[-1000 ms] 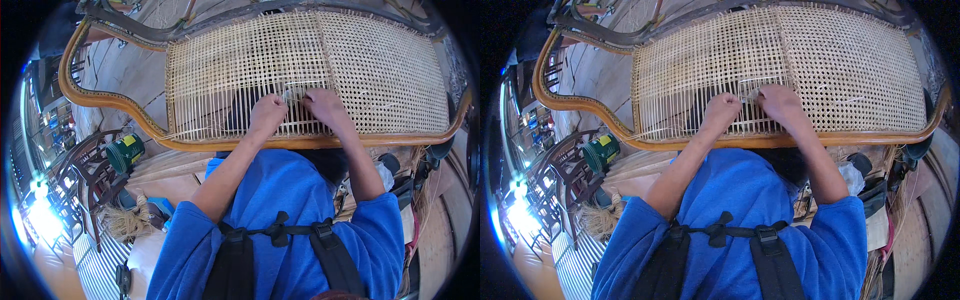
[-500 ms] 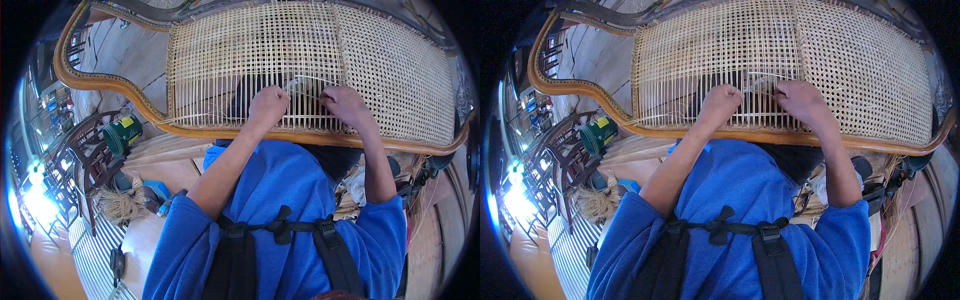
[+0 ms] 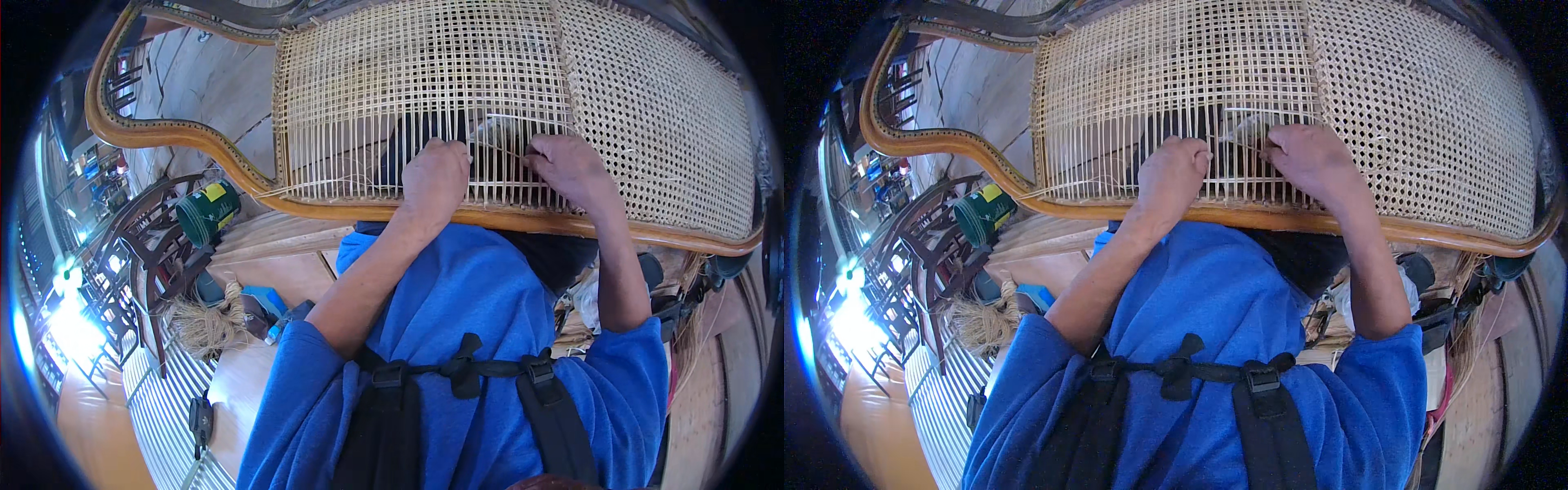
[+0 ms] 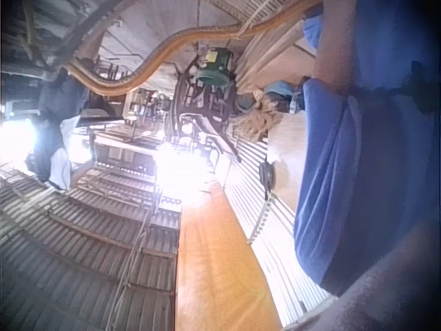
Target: Weaving rattan strips into a chair frame and trimming the excess with a knife.
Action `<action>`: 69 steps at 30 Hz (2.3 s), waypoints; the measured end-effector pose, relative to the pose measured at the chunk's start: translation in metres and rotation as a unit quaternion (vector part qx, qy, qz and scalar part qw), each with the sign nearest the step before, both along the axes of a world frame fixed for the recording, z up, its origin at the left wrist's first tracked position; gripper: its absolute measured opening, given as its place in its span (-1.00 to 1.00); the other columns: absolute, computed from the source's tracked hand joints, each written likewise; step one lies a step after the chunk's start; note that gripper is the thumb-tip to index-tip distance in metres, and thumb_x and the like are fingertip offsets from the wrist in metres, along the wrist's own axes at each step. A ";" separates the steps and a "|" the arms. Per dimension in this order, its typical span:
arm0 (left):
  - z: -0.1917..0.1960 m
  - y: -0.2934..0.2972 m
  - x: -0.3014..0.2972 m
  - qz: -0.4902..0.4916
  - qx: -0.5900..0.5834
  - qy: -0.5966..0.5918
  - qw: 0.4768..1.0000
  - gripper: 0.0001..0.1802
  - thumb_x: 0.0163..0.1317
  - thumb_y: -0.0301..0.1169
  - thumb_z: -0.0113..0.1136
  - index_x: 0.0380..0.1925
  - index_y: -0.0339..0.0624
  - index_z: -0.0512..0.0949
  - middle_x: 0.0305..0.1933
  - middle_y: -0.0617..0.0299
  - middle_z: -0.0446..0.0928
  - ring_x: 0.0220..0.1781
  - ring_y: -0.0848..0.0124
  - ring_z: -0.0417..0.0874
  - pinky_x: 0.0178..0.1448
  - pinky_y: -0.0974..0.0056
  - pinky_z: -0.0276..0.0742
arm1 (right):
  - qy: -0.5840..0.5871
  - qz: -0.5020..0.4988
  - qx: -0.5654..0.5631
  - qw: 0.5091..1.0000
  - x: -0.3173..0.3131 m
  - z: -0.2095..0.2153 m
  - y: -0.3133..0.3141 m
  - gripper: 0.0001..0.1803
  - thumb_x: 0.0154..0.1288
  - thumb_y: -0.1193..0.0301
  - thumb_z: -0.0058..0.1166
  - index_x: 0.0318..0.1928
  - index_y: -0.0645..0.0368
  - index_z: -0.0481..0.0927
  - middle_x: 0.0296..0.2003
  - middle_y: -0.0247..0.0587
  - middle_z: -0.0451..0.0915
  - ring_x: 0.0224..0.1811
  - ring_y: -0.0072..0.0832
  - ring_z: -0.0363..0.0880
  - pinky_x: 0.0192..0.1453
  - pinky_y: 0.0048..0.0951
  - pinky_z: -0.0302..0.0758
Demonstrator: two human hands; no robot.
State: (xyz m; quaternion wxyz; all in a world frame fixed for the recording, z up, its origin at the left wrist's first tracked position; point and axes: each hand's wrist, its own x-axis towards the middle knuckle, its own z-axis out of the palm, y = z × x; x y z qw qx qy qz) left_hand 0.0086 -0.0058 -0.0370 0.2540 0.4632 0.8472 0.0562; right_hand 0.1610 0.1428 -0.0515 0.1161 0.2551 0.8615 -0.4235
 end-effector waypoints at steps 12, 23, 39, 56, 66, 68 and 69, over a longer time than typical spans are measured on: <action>-0.014 -0.002 -0.004 0.193 -0.039 -0.140 0.970 -0.85 0.07 -0.38 0.06 -0.46 -0.19 0.57 -0.34 -0.05 0.56 -0.26 0.05 0.59 -0.17 0.08 0.51 | -0.015 -0.014 -0.035 0.999 -0.003 0.000 -0.002 -0.79 0.22 0.29 -0.01 -0.40 0.18 0.49 -0.49 0.03 0.55 -0.37 -0.08 0.55 -0.26 -0.14 0.44; 0.004 0.007 0.008 0.004 0.139 -0.044 0.989 -0.87 0.11 -0.40 0.11 -0.33 -0.12 0.54 -0.34 0.07 0.48 -0.30 0.12 0.56 -0.25 0.10 0.51 | -0.015 -0.017 -0.009 1.000 0.005 -0.006 0.005 -0.78 0.19 0.33 -0.02 -0.39 0.25 0.51 -0.47 0.05 0.56 -0.36 -0.07 0.55 -0.21 -0.15 0.45; -0.011 0.020 0.000 -0.031 0.009 -0.054 0.998 -0.90 0.11 -0.44 0.10 -0.36 -0.15 0.54 -0.34 0.04 0.48 -0.26 0.09 0.55 -0.18 0.08 0.48 | -0.013 -0.016 -0.052 0.998 0.004 -0.001 0.018 -0.85 0.02 0.46 -0.08 -0.47 0.33 0.46 -0.47 0.17 0.51 -0.36 0.05 0.53 -0.24 -0.09 0.45; -0.004 0.013 -0.002 0.215 -0.071 -0.246 0.943 -0.83 0.14 -0.37 0.17 -0.43 -0.27 0.55 -0.67 0.23 0.48 -0.65 0.52 0.43 -0.52 0.36 0.38 | 0.022 -0.024 -0.031 0.999 0.008 -0.005 0.004 -0.82 0.17 0.38 -0.06 -0.43 0.25 0.48 -0.56 0.04 0.52 -0.41 -0.05 0.54 -0.27 -0.15 0.45; 0.001 0.004 0.006 0.005 0.025 0.042 0.999 -0.81 0.15 -0.37 0.06 -0.56 -0.22 0.53 -0.45 0.02 0.51 -0.41 0.09 0.59 -0.34 0.07 0.55 | -0.002 -0.008 0.033 0.999 -0.003 -0.010 -0.002 -0.76 0.20 0.26 0.00 -0.40 0.21 0.50 -0.44 0.01 0.57 -0.34 -0.08 0.56 -0.22 -0.16 0.47; 0.002 0.007 0.006 0.015 -0.080 0.011 0.997 -0.84 0.16 -0.33 0.08 -0.39 -0.13 0.60 -0.30 -0.04 0.53 -0.28 0.04 0.58 -0.18 0.05 0.50 | 0.012 0.019 0.003 1.000 0.002 -0.013 0.003 -0.75 0.20 0.26 0.00 -0.41 0.21 0.50 -0.41 0.01 0.57 -0.31 -0.08 0.55 -0.20 -0.16 0.47; 0.001 0.007 0.004 0.020 -0.062 0.016 0.998 -0.83 0.15 -0.32 0.10 -0.38 -0.15 0.60 -0.39 0.01 0.55 -0.36 0.13 0.61 -0.26 0.11 0.52 | 0.004 0.020 -0.019 1.000 0.002 -0.011 0.005 -0.76 0.19 0.29 -0.03 -0.43 0.22 0.50 -0.44 0.02 0.56 -0.32 -0.07 0.54 -0.20 -0.15 0.45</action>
